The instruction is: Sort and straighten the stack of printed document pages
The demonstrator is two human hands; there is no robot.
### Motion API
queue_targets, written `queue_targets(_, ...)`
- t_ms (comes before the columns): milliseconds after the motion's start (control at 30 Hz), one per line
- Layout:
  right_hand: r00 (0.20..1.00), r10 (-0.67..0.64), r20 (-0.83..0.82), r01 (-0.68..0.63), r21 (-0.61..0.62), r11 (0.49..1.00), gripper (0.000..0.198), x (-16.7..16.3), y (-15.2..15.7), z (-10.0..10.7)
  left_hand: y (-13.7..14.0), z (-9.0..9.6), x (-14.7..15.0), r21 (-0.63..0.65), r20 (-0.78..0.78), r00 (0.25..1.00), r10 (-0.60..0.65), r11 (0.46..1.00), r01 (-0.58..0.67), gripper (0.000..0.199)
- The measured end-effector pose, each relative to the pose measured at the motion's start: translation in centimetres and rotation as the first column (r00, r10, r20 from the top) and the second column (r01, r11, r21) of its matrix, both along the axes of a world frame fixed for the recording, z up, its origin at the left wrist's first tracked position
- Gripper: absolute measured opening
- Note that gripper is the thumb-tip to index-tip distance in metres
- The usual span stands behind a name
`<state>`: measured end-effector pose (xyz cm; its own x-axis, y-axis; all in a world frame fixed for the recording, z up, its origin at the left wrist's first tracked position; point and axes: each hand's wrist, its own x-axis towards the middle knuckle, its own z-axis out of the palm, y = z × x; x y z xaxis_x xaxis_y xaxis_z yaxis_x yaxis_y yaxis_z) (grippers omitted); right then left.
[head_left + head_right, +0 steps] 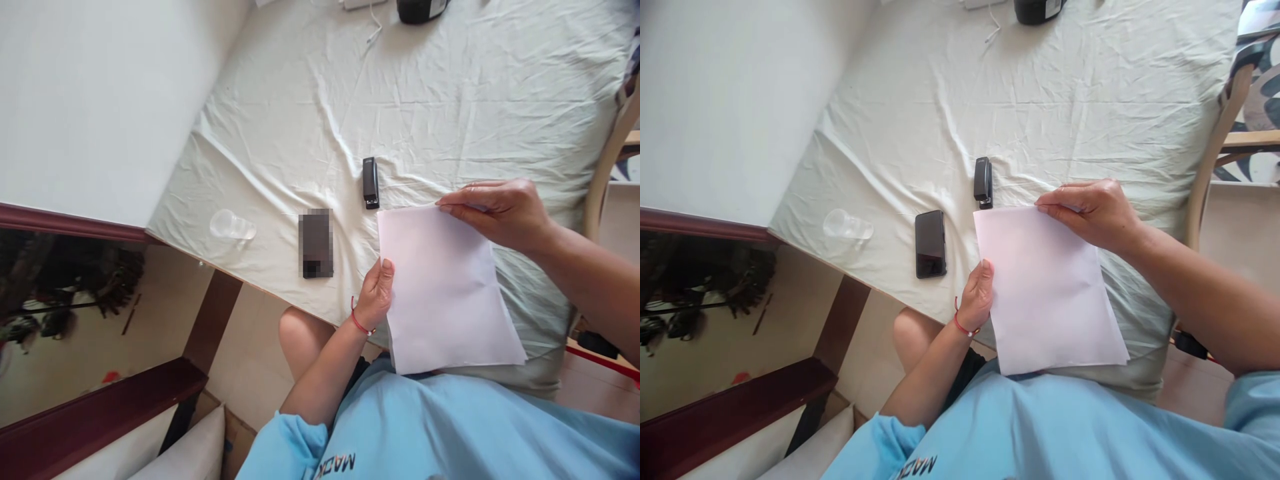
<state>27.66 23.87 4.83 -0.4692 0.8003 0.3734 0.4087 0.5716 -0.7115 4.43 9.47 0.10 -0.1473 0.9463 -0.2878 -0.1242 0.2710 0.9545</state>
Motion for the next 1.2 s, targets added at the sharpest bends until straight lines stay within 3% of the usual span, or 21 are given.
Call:
queue_targets(133,0.999,-0.049,-0.010,0.048,-0.024,0.999,0.020,0.0,-0.1,-0.4,0.7,0.9,0.3,0.121,-0.009,0.996,-0.086,0.989,0.086,0.056)
queue_targets(333,0.995,-0.068,0.076,0.073,-0.071,0.995,0.025,0.0,-0.1,-0.8,1.2,1.2,0.6,0.166,-0.026,0.992,-0.120,0.978,0.122,0.052)
queue_targets(533,0.946,-0.051,0.319,-0.009,0.184,0.983,0.040,-0.8,-0.2,-0.3,1.2,2.4,0.9,0.188,-0.109,0.975,-0.193,0.959,0.211,0.051)
queue_targets(600,0.930,-0.015,0.367,-0.066,0.208,0.976,0.041,-1.0,-0.5,-0.1,1.0,2.5,1.1,0.179,-0.102,0.975,-0.199,0.960,0.214,0.050)
queue_targets(800,0.922,0.127,0.365,-0.143,0.017,0.990,0.044,-0.9,-0.7,-0.1,0.7,1.8,1.4,0.037,0.036,0.985,-0.169,0.985,0.167,0.059)
queue_targets(1033,0.942,0.152,0.300,-0.164,0.014,0.986,0.040,-1.0,-0.7,0.1,0.7,1.9,1.7,0.019,-0.078,0.979,-0.189,0.981,0.191,0.060)
queue_targets(1200,0.944,0.184,0.275,-0.164,-0.095,0.982,0.039,-1.1,-0.8,0.3,0.7,1.9,2.1,-0.011,-0.128,0.977,-0.172,0.985,0.172,0.064)
